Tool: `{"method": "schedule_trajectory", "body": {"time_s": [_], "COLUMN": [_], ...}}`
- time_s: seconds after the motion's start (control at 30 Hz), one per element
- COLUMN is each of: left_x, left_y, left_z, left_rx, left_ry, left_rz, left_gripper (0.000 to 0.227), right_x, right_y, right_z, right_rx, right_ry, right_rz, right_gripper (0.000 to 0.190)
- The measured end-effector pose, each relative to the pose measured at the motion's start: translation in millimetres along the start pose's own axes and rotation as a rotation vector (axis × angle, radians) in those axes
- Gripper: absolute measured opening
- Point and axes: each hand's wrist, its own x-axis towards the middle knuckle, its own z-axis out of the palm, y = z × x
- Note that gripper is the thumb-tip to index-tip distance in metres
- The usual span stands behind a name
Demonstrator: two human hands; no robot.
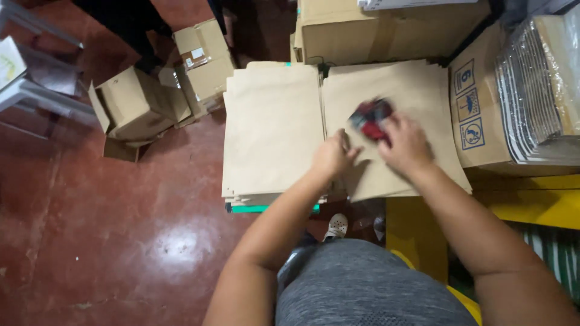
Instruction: The person repeatedly wipes the surface of stacked beige paper sheets using a red and black cloth. They handle the sheets one at a time, wiping them and placing them back on the stack.
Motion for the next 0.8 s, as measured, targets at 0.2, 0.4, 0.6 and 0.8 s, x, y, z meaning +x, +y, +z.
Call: {"method": "schedule_trajectory", "body": {"time_s": [0.2,0.4,0.6,0.8], "left_x": [5,12,13,4], "left_y": [-7,-12,-19,-9], "left_z": [12,23,30,15], "left_rx": [0.079,0.191,0.168,0.161], "left_ry": [-0.049,-0.032,-0.030,-0.055], "left_rz": [-0.006,0.024,0.054,0.042], "left_gripper": [0.072,0.073,0.076,0.073], "right_x": [50,97,113,100], "right_y": [44,63,-11,71], "right_z": [-2,61,60,61], "right_rx": [0.083,-0.055,0.168,0.033], "right_ry": [-0.079,0.194,-0.100,0.033], "right_rz": [0.092,0.324,-0.142,0.375], "right_gripper": [0.049,0.039,0.046,0.051]}}
